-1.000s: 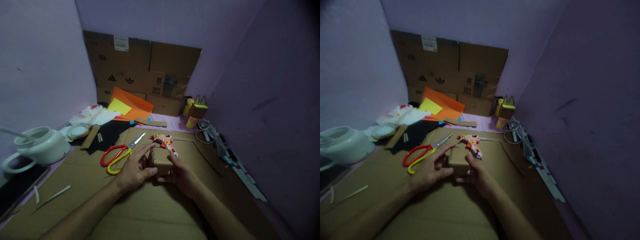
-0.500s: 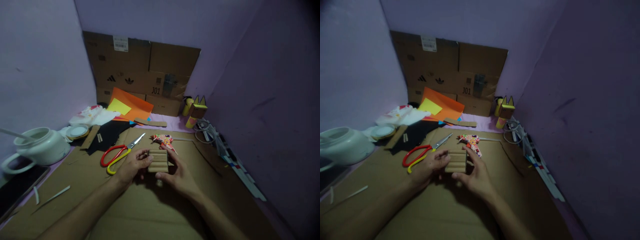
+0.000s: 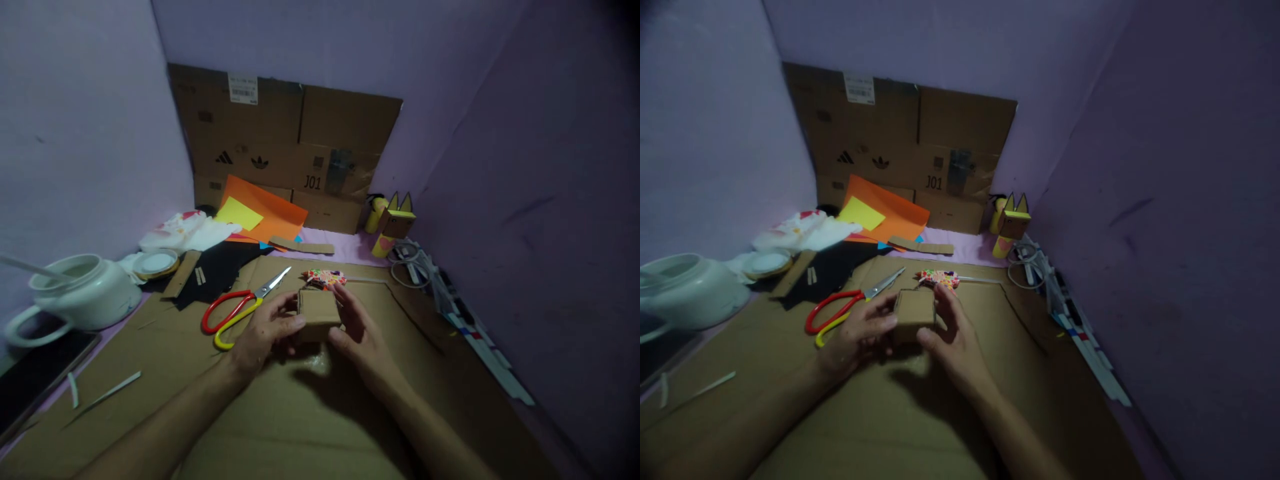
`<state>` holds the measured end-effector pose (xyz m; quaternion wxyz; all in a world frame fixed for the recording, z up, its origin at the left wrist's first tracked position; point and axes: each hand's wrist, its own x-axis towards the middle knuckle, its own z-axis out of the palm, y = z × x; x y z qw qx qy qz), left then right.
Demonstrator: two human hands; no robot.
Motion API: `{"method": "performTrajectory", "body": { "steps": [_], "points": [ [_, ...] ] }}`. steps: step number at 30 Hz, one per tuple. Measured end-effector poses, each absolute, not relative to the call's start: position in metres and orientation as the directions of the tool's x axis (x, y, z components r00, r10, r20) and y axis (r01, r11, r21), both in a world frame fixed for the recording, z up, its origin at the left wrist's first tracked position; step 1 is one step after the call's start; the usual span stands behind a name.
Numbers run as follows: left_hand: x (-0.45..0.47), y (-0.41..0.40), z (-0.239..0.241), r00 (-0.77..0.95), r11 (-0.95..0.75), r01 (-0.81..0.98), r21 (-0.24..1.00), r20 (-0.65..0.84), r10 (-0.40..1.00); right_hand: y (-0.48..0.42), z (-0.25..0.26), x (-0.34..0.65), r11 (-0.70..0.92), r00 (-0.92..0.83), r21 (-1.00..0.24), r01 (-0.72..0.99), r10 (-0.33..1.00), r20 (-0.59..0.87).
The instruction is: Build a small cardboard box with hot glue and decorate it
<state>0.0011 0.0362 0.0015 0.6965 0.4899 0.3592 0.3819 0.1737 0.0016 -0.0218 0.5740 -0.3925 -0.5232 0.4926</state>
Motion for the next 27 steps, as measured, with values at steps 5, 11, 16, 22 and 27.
{"method": "performTrajectory", "body": {
  "steps": [5, 11, 16, 22, 27],
  "points": [
    [0.001, 0.035, 0.002, 0.511, 0.176, -0.182, 0.967, -0.060, 0.858, 0.003, -0.018, 0.176, 0.162, -0.018, -0.974, -0.157, 0.986, 0.167],
    [0.004, 0.032, 0.007, 0.539, 0.187, -0.200, 0.962, -0.051, 0.841, 0.001, -0.017, 0.177, 0.180, -0.028, -0.972, -0.151, 0.982, 0.186],
    [0.002, 0.033, 0.006, 0.526, 0.202, -0.170, 0.965, -0.084, 0.846, 0.000, -0.017, 0.176, 0.198, -0.050, -0.967, -0.160, 0.977, 0.208],
    [-0.002, 0.039, -0.004, 0.402, 0.197, -0.158, 0.968, -0.119, 0.908, -0.001, -0.016, 0.177, 0.145, -0.065, -0.960, -0.241, 0.984, 0.165],
    [-0.002, 0.041, -0.004, 0.276, 0.110, -0.156, 0.982, -0.064, 0.959, -0.002, -0.023, 0.174, 0.072, -0.099, -0.986, -0.149, 0.991, 0.088]
  ]
}}
